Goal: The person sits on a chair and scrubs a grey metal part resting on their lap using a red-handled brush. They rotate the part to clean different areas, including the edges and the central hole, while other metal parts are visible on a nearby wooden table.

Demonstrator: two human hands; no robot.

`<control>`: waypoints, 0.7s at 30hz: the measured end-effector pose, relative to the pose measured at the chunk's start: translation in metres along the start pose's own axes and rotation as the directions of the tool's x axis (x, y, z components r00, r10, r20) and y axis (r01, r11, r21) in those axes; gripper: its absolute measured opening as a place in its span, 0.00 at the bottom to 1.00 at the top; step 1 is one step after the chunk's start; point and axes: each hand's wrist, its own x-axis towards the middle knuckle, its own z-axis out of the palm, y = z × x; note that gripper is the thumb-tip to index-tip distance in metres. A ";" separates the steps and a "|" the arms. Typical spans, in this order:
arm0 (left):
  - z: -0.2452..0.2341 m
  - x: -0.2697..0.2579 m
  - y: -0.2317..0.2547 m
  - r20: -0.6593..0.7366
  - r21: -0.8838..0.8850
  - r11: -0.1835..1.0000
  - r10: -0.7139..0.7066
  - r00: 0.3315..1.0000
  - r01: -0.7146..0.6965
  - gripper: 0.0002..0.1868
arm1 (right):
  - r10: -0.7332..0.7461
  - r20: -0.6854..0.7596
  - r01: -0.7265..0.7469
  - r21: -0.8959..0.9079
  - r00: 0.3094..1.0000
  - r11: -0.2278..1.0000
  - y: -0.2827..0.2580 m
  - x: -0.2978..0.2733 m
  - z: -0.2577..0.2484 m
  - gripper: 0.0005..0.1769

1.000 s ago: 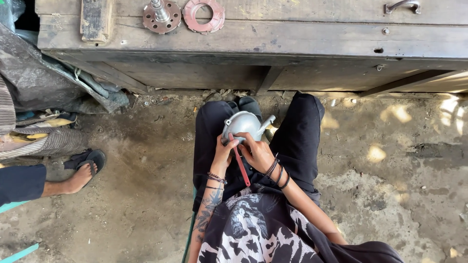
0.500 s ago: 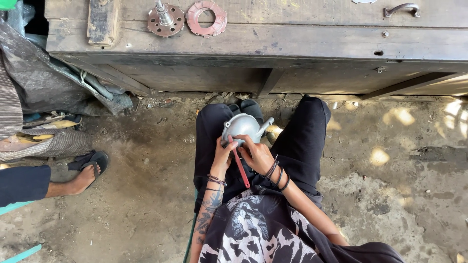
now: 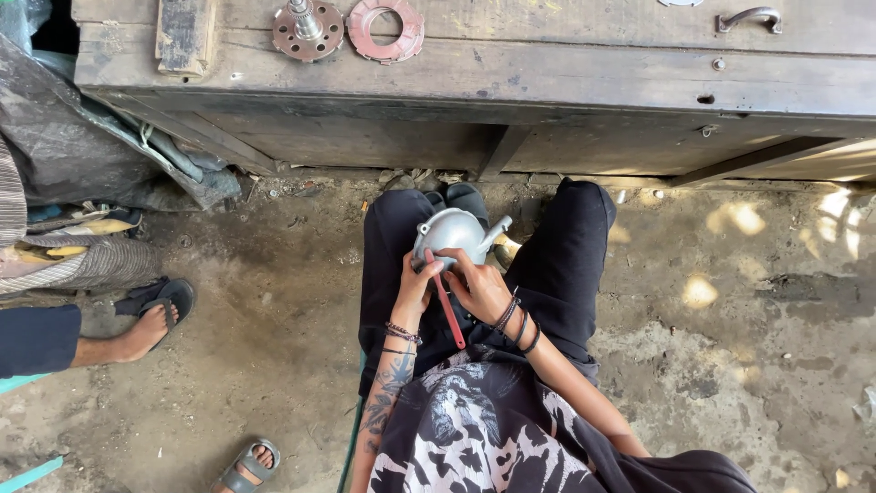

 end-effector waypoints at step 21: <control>-0.006 0.003 -0.008 0.003 0.008 1.000 -0.013 1.000 0.013 0.43 | 0.016 -0.006 -0.016 0.004 1.000 1.000 0.009 -0.001 0.004 0.23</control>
